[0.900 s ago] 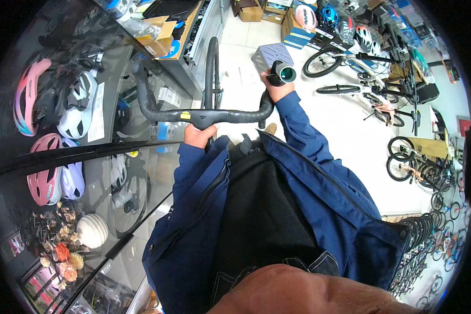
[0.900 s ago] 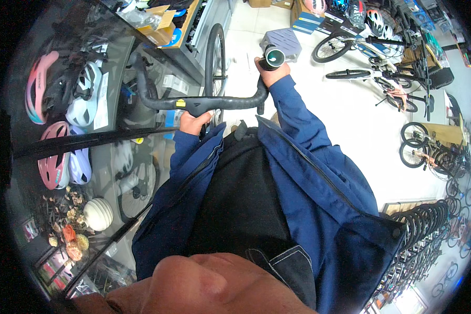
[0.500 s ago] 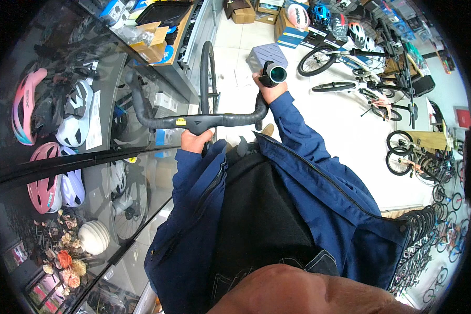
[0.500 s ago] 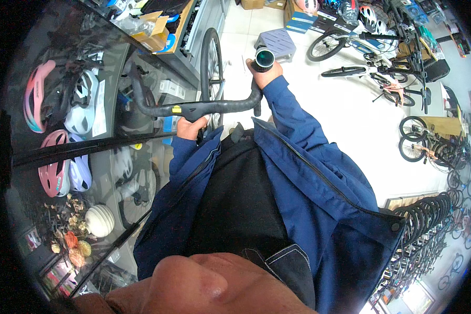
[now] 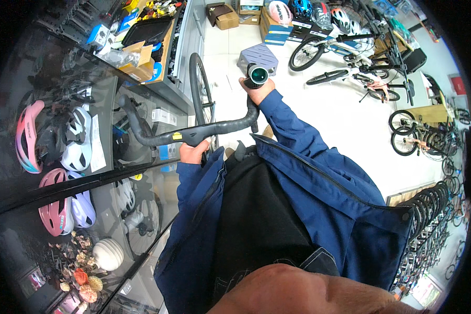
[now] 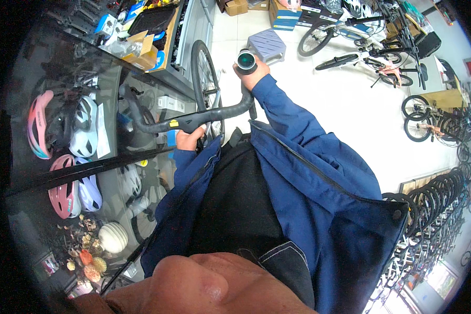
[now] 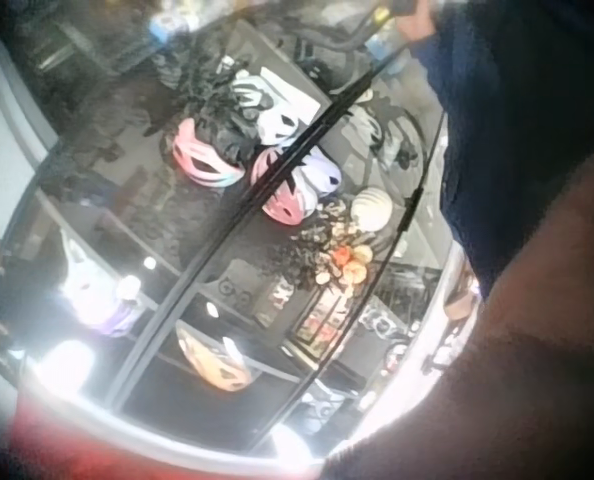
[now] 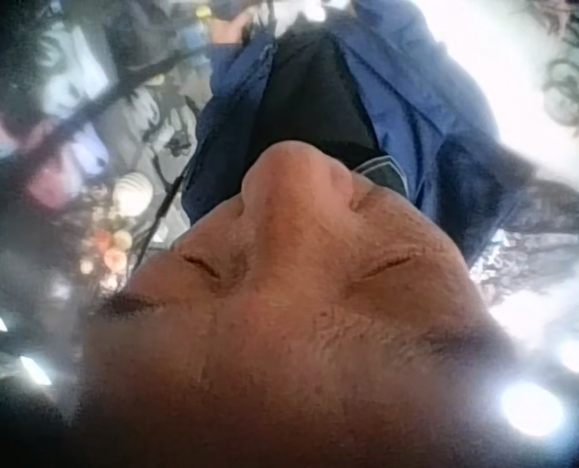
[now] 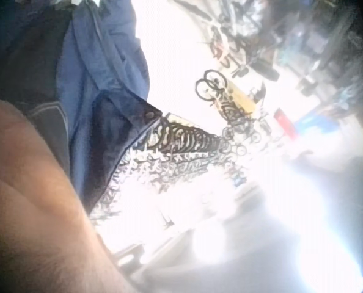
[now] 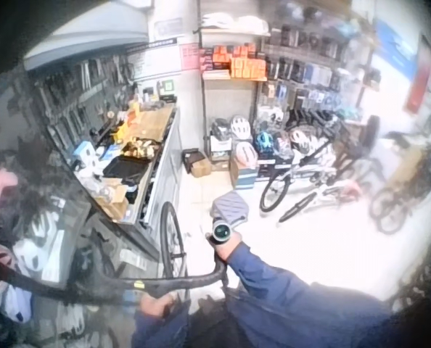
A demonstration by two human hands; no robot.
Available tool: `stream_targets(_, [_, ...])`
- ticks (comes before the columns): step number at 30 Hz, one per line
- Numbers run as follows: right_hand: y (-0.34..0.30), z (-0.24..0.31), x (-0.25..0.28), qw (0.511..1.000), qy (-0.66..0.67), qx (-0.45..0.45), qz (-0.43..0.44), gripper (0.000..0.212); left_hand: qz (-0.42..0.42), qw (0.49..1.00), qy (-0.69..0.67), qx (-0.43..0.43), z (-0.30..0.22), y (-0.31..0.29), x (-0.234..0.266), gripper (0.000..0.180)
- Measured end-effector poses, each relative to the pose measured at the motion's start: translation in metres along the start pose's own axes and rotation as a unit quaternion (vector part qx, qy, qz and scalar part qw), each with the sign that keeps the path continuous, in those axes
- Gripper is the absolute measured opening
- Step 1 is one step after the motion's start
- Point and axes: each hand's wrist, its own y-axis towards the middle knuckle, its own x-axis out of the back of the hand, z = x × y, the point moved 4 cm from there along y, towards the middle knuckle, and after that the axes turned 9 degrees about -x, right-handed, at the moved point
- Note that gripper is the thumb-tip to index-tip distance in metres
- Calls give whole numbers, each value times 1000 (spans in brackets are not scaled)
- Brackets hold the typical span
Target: The person assembles a bicycle by attaching the handlebar stem and tightening it with an Allen key. They then install the seat post and adjust the handlebar position. The person uses a small green container and a white cloth during the process.
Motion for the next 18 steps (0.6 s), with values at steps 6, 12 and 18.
stream_targets(6, [-7, 6, 7, 998, 54, 30, -9, 42, -5, 1000, 7, 3, 10, 3, 4, 9])
stream_targets(12, [-8, 6, 7, 997, 66, 35, 0, 43, -11, 1000, 6, 6, 16, 0, 6, 10])
stream_targets(18, [-11, 3, 7, 999, 35, 17, 4, 41, -4, 1000, 11, 2, 13, -2, 4, 11])
